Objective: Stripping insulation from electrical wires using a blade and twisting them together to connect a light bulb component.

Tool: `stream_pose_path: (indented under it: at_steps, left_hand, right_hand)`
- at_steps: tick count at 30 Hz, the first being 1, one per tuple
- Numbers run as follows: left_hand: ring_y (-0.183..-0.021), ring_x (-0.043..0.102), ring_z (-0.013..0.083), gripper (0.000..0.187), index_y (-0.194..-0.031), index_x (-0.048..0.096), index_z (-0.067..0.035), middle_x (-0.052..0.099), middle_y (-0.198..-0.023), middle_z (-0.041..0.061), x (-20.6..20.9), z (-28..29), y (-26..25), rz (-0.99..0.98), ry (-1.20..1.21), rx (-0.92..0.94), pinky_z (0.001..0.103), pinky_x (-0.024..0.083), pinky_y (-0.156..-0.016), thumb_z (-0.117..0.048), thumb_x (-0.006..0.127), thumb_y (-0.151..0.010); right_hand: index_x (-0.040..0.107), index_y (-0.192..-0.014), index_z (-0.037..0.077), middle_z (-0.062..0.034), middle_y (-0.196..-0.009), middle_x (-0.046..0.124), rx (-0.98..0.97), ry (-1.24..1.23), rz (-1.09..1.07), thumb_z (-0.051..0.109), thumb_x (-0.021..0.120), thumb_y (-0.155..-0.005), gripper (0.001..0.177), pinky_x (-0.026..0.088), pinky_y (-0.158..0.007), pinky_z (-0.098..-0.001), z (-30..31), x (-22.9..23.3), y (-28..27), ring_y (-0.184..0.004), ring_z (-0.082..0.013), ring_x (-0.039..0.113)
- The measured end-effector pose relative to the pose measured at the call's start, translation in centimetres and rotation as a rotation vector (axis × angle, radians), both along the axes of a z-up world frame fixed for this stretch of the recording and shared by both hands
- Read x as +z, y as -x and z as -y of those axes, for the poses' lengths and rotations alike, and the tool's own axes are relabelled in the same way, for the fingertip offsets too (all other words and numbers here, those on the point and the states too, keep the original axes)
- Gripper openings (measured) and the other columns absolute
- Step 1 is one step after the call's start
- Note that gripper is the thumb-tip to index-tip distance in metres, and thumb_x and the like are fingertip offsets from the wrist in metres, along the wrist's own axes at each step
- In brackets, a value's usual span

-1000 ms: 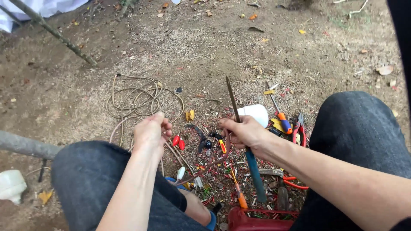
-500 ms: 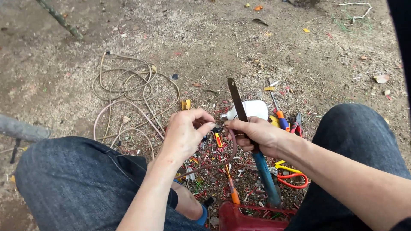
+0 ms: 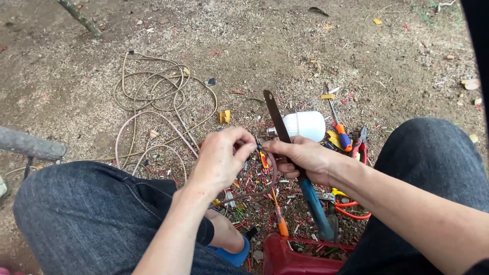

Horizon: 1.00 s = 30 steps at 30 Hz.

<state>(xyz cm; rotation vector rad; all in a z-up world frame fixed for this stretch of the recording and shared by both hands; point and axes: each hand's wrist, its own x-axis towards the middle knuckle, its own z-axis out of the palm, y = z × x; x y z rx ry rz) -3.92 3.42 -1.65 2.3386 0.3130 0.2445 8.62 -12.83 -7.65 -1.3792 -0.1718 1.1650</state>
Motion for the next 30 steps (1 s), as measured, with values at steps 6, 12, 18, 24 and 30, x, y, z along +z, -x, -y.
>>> stream_pose_path:
  at_steps: [6, 12, 18, 24, 30]
  left_hand:
    - [-0.093, 0.072, 0.0281, 0.007, -0.093, 0.08, -0.013, 0.076, -0.083, 0.007, 1.5, -2.6, -1.6, 0.145, -0.164, -0.056, 0.042, 0.053, -0.091, -0.008, 0.074, -0.091]
    - [-0.09, 0.071, 0.0268, 0.007, -0.091, 0.081, -0.011, 0.077, -0.08, 0.008, 1.7, -3.5, -2.5, 0.145, -0.081, -0.132, 0.042, 0.055, -0.087, -0.007, 0.076, -0.089]
    - [-0.086, 0.071, 0.0212, 0.009, -0.096, 0.083, -0.009, 0.079, -0.082, 0.01, 1.9, -3.1, -2.1, 0.02, 0.079, -0.064, 0.038, 0.056, -0.085, -0.007, 0.076, -0.091]
    - [-0.075, 0.071, 0.0069, 0.008, -0.101, 0.079, -0.018, 0.077, -0.079, -0.001, 0.2, -11.2, -0.3, 0.073, 0.049, 0.32, 0.023, 0.053, -0.076, -0.02, 0.074, -0.097]
    - [-0.098, 0.078, 0.0297, 0.046, -0.133, 0.063, 0.001, 0.075, -0.114, 0.024, 0.9, -1.2, -0.7, -0.308, 0.464, 0.161, 0.038, 0.067, -0.078, -0.027, 0.07, -0.097]
  right_hand:
    - [0.062, -0.089, 0.0, -0.01, -0.072, 0.06, -0.037, -0.073, 0.0, 0.024, 0.067, -0.1, 0.027, 0.03, -0.039, -0.0198, -2.0, 2.5, -0.8, -0.046, -0.0044, 0.04]
    - [0.064, -0.086, -0.002, -0.0096, -0.069, 0.06, -0.059, -0.102, -0.037, 0.02, 0.068, -0.099, 0.026, 0.032, -0.038, -0.0201, -1.7, 3.1, -0.8, -0.044, -0.0049, 0.041]
    - [0.065, -0.087, -0.003, -0.0118, -0.071, 0.063, -0.055, -0.058, -0.059, 0.019, 0.069, -0.099, 0.025, 0.032, -0.038, -0.0208, -1.3, 2.4, -0.6, -0.044, -0.0055, 0.041]
    - [0.061, -0.095, 0.001, -0.0039, -0.072, 0.053, -0.231, 0.082, -0.075, 0.018, 0.077, -0.094, 0.023, 0.028, -0.039, -0.0204, 1.0, 1.7, 0.3, -0.049, -0.0074, 0.041]
    - [0.064, -0.107, 0.006, -0.0017, -0.077, 0.054, -0.327, 0.051, -0.014, 0.021, 0.082, -0.09, 0.028, 0.029, -0.04, -0.0186, -1.0, 1.1, -0.6, -0.052, -0.0065, 0.043]
